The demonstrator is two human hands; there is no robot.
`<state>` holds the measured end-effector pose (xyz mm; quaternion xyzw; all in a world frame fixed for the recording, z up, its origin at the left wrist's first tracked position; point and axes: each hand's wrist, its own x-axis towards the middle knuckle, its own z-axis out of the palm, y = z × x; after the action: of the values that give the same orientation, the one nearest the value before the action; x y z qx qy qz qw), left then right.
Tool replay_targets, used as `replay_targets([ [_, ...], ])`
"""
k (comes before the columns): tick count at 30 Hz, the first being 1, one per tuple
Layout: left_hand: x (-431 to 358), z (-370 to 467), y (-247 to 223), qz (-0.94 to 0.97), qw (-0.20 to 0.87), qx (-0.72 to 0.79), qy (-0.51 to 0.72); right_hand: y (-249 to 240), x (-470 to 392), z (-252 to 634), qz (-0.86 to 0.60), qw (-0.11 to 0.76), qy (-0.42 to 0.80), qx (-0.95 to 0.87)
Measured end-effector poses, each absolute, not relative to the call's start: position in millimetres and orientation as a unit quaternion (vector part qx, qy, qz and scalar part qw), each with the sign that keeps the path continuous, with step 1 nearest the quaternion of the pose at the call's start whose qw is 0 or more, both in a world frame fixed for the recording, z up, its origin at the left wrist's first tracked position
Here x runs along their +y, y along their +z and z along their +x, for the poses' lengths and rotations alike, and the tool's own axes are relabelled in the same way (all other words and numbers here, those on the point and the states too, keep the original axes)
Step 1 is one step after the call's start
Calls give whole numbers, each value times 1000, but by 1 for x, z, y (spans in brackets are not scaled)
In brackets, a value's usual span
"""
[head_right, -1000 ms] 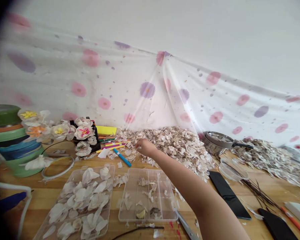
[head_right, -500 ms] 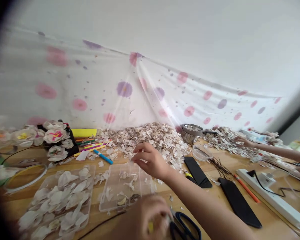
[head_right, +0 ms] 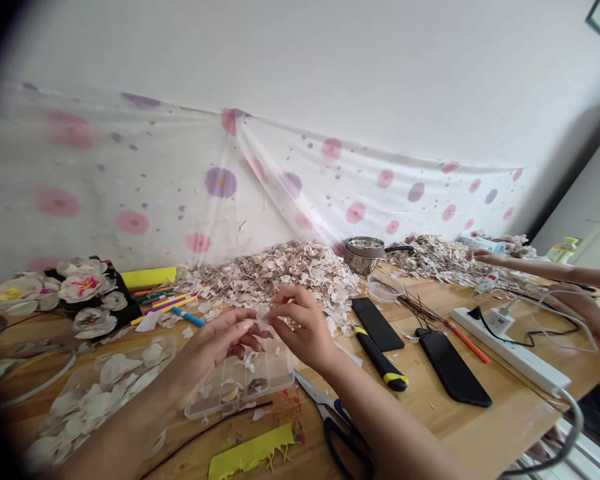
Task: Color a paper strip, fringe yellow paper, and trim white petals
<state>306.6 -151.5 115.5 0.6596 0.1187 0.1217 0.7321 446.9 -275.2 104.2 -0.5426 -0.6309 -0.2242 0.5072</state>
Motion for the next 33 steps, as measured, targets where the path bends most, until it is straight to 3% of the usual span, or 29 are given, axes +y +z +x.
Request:
replay_targets([
  [7, -152, 313, 107, 671, 710, 142, 158, 99, -278, 443, -541, 532, -131, -638],
  [11, -145, 313, 104, 697, 684, 119, 180, 101, -275, 449, -572, 615, 100, -534],
  [15, -140, 309, 104, 770, 601, 92, 193, 100, -269, 453, -604, 570, 314, -460],
  [24, -137, 307, 107, 812, 559, 71, 153, 109, -271, 449, -617, 493, 249, -560],
  [33, -137, 306, 105, 838, 523, 86, 130, 105, -271, 452, -658, 473, 228, -539],
])
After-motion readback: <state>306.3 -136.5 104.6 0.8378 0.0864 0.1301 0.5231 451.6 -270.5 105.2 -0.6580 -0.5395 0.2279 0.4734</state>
